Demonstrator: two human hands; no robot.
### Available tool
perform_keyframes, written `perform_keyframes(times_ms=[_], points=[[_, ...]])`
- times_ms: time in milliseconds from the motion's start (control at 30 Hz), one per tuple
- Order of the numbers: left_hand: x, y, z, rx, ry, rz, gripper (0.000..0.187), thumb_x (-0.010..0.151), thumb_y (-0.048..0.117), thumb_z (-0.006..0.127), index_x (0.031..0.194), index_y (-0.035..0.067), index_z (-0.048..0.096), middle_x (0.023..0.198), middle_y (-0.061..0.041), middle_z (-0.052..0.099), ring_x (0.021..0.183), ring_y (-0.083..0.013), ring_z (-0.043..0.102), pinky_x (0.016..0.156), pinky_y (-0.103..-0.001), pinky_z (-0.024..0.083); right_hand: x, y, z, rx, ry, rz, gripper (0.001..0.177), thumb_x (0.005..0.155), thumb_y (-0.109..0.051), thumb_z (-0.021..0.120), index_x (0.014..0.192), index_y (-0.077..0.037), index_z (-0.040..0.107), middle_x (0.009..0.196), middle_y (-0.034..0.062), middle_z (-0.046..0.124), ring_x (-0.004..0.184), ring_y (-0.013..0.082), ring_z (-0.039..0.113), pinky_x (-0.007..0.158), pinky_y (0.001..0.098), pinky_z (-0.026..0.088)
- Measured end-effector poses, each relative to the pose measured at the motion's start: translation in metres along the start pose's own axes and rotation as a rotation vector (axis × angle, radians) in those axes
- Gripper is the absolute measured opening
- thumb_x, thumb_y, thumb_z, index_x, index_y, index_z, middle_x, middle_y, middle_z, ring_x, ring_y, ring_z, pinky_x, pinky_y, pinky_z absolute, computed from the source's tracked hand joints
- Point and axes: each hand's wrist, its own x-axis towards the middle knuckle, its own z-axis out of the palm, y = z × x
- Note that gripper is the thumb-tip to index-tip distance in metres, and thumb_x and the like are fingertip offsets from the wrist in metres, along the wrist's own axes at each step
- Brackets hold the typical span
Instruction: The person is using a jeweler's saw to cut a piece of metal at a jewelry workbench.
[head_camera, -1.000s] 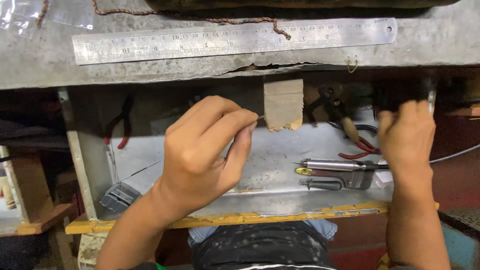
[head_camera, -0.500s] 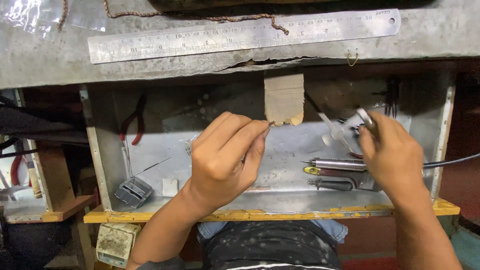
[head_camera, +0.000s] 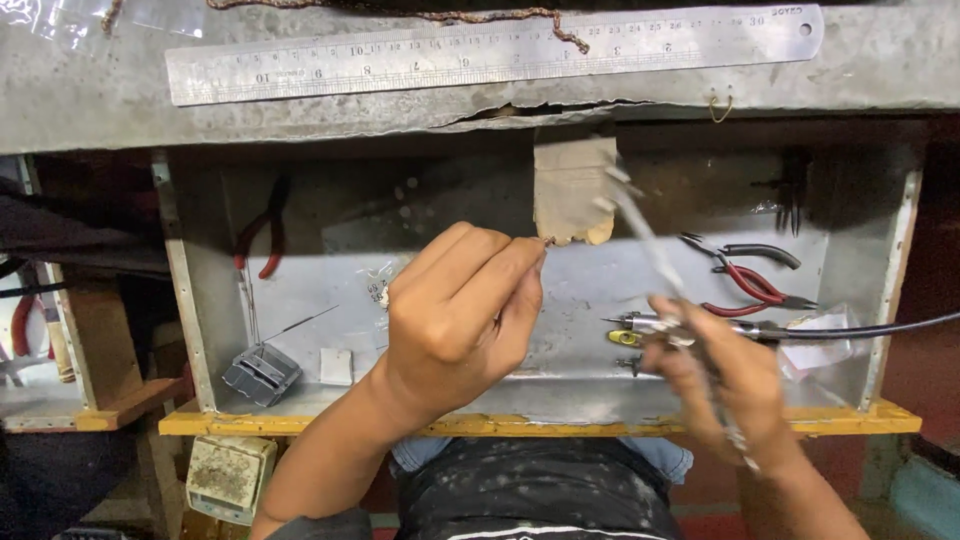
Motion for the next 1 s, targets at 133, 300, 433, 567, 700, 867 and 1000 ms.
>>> perform_keyframes(times_ms=[133, 300, 433, 567, 700, 867, 1000], points=[[-0.001, 0.000, -0.004, -0.029, -0.035, 0.002, 0.011, 0.095, -0.015, 0.057, 0.095, -0.011, 0.067, 0.079, -0.015, 0.058, 0.065, -0.0280, 0.050, 0.060, -0.035, 0.042, 0.038, -0.039, 0.026, 0.111, 0.065, 0.033, 0.044, 0.096, 0.001, 0.063, 0.139, 0.006, 0.054, 0.092, 0.0114, 0.073, 0.072, 0.0135, 0.072, 0.074, 0.0260, 0.064], [0.001, 0.000, -0.005, 0.035, -0.068, 0.060, 0.012, 0.095, -0.018, 0.057, 0.093, -0.011, 0.066, 0.082, -0.016, 0.058, 0.065, -0.0266, 0.044, 0.058, -0.033, 0.039, 0.056, -0.047, 0.038, 0.090, 0.051, -0.039, 0.044, 0.096, 0.006, 0.061, 0.139, 0.007, 0.055, 0.113, 0.0205, 0.073, 0.075, 0.0194, 0.072, 0.073, 0.0285, 0.060], [0.004, 0.001, -0.005, 0.042, -0.079, 0.069, 0.008, 0.099, -0.012, 0.060, 0.092, -0.012, 0.064, 0.084, -0.017, 0.060, 0.064, -0.0277, 0.044, 0.058, -0.034, 0.040, 0.060, -0.049, 0.039, 0.075, 0.056, -0.082, 0.038, 0.102, -0.002, 0.053, 0.138, 0.010, 0.054, 0.130, 0.0276, 0.068, 0.110, 0.0318, 0.077, 0.095, 0.0340, 0.062], [0.005, 0.002, -0.003, 0.055, -0.078, 0.079, 0.012, 0.098, -0.015, 0.056, 0.096, -0.015, 0.067, 0.083, -0.018, 0.063, 0.062, -0.0274, 0.045, 0.057, -0.034, 0.039, 0.062, -0.048, 0.041, 0.112, 0.064, -0.112, 0.037, 0.103, 0.002, 0.051, 0.139, 0.011, 0.052, 0.131, 0.0295, 0.066, 0.114, 0.0344, 0.075, 0.098, 0.0359, 0.063], [0.006, 0.003, -0.003, 0.038, -0.088, 0.061, 0.016, 0.098, -0.015, 0.051, 0.096, -0.014, 0.067, 0.080, -0.016, 0.058, 0.062, -0.0276, 0.041, 0.057, -0.035, 0.037, 0.062, -0.048, 0.041, 0.122, 0.063, -0.107, 0.038, 0.101, 0.004, 0.055, 0.138, 0.012, 0.052, 0.132, 0.0300, 0.066, 0.115, 0.0336, 0.075, 0.097, 0.0355, 0.062], [0.006, 0.002, -0.003, 0.048, -0.098, 0.069, 0.014, 0.099, -0.013, 0.053, 0.097, -0.015, 0.067, 0.082, -0.016, 0.060, 0.063, -0.0288, 0.044, 0.059, -0.035, 0.039, 0.060, -0.045, 0.044, 0.123, 0.076, -0.109, 0.039, 0.101, 0.005, 0.056, 0.139, 0.011, 0.052, 0.132, 0.0297, 0.067, 0.110, 0.0316, 0.076, 0.093, 0.0343, 0.063], [0.004, 0.000, -0.002, 0.071, -0.099, 0.089, 0.015, 0.101, -0.011, 0.052, 0.098, -0.015, 0.066, 0.080, -0.016, 0.056, 0.063, -0.0282, 0.042, 0.058, -0.035, 0.037, 0.058, -0.044, 0.045, 0.105, 0.084, -0.114, 0.038, 0.102, 0.003, 0.057, 0.139, 0.011, 0.052, 0.132, 0.0298, 0.066, 0.112, 0.0331, 0.076, 0.096, 0.0360, 0.065]])
